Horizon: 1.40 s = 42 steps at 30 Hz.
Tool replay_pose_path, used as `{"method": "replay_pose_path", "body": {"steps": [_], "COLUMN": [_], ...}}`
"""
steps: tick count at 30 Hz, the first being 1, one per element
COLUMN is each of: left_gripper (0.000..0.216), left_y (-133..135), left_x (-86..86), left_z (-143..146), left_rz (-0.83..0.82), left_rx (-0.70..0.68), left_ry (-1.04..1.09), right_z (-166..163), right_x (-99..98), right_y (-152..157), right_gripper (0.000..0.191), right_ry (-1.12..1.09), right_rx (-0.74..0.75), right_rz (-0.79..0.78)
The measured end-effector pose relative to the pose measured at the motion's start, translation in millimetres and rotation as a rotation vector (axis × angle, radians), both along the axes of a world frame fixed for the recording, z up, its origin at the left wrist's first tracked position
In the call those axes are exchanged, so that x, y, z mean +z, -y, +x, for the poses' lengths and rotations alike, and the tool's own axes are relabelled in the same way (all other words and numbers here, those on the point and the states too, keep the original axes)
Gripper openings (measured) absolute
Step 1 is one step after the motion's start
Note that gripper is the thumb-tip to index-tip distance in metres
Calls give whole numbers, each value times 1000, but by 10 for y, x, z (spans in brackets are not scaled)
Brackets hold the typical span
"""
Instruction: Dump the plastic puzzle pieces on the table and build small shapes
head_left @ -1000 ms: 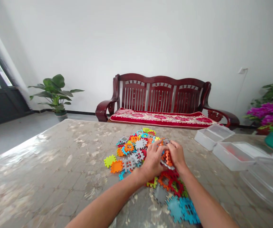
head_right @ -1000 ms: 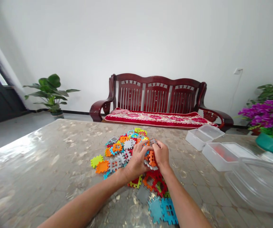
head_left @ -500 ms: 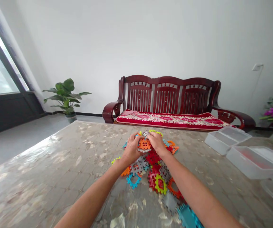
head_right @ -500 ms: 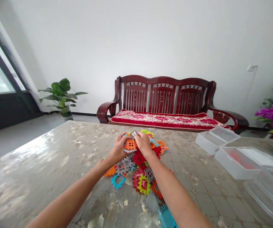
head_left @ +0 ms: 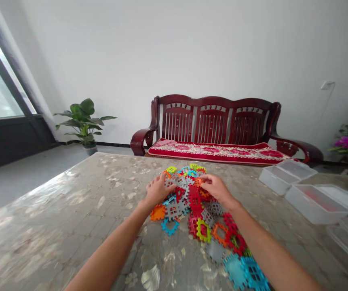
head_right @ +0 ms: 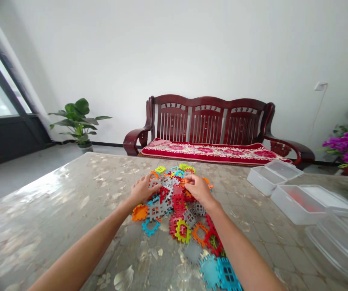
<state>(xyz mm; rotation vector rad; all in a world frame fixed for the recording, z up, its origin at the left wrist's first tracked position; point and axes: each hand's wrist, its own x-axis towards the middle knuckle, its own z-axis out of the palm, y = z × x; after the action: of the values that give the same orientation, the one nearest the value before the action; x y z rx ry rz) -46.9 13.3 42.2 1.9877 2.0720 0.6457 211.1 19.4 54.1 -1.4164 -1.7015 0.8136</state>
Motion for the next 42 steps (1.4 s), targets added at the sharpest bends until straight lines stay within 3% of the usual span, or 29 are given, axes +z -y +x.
{"method": "replay_pose_path", "body": {"steps": [3,5,7,10,13,17,20,23,30,34,42], "left_gripper": [73,70,69,85,103,99,74,57,31,11,14], "left_y": [132,288,489,794,966,957,924,935,892,826,792], "left_x": [36,21,-28,-125,-184,-165,-137,-140,-191,-259,-346], "left_z": [-1,43,137,343,546,715,795,869,993,1033,1056], "left_rz": [153,284,362,303,177,157,189,236,284,340,350], "left_rx": [8,-140,-381,-708,-832,-821,-864,-879,-832,-770,-764], "left_ry": [-43,-28,-3,-24,-133,-260,-300,-309,-370,-266,-138], "right_z": [341,541,668,696,615,577,629,683,614,550,530], "right_x": [-6,-21,-56,-146,-231,-280,-286,-290,-302,-357,-475], "right_y": [317,561,800,1088,1227,1191,1092,998,838,747,584], "right_gripper": [63,84,106,126,130,109,77,60,72,71,82], "right_ry": [34,109,229,425,562,625,601,552,475,384,170], "right_rx": [124,237,306,325,300,224,122,44,73,34,61], "right_rz": [-73,-110,-152,-203,-233,-130,-15,55,91,78,36]}}
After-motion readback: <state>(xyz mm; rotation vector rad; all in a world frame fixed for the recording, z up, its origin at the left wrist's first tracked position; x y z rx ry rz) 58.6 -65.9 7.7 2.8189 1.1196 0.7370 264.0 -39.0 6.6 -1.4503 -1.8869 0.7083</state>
